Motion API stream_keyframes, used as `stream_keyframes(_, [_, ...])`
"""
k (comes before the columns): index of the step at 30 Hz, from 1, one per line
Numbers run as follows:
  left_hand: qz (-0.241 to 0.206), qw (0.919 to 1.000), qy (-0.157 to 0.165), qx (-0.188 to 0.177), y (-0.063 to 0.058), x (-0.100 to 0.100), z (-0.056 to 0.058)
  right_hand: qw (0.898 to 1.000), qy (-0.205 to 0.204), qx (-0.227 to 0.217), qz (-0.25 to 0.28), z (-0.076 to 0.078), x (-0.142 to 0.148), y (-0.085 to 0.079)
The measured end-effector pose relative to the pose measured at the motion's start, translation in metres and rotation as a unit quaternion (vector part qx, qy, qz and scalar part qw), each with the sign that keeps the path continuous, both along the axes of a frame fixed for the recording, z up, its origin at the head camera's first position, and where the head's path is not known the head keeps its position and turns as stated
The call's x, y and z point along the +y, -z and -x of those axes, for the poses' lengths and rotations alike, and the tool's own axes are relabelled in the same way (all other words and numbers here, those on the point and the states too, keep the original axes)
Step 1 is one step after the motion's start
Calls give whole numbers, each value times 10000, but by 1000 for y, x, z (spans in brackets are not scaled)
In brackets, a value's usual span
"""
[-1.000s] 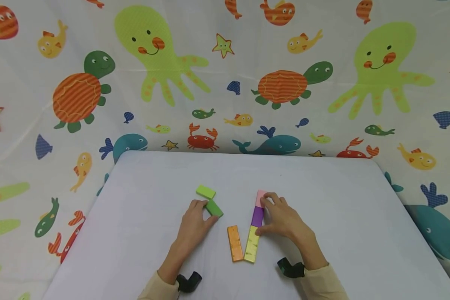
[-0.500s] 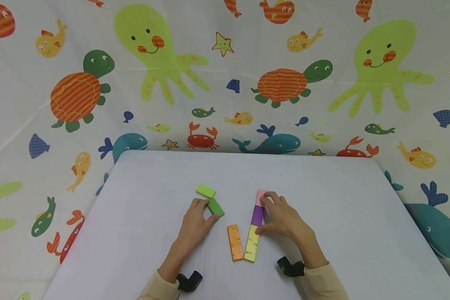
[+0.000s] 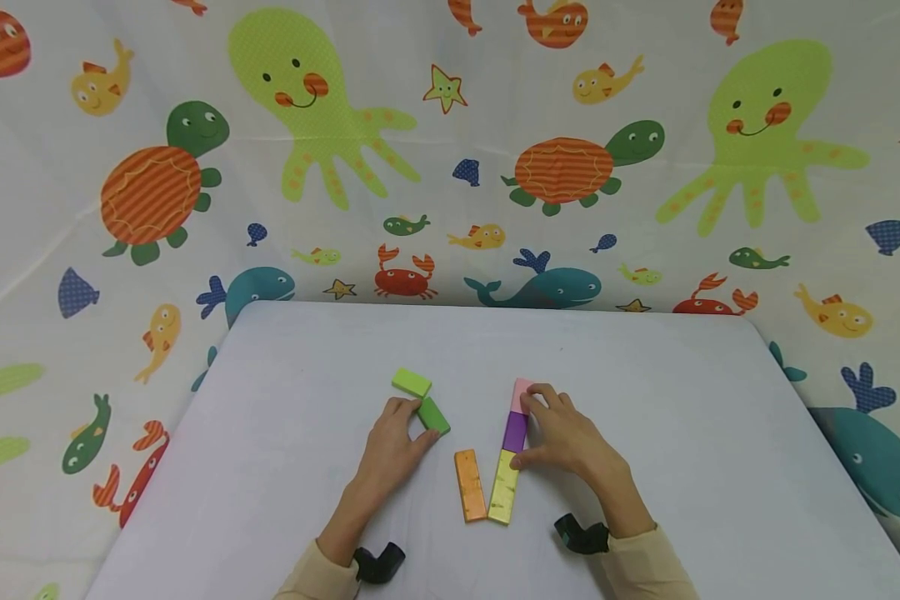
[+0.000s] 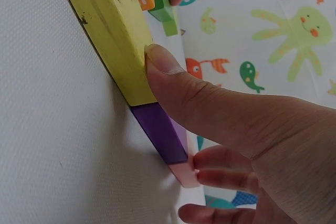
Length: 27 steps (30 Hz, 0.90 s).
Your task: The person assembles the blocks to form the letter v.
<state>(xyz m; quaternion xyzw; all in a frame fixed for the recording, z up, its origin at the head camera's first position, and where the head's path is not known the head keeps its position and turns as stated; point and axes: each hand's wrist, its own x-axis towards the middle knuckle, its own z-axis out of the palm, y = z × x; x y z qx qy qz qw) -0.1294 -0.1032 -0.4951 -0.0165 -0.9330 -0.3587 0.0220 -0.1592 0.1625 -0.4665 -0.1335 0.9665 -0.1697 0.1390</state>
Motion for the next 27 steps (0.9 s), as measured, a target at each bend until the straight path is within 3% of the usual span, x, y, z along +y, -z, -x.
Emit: stream_keyframes(27, [93,9996,201,-175,-1,4,-2,10000,-30,40,10,-1,0,-1])
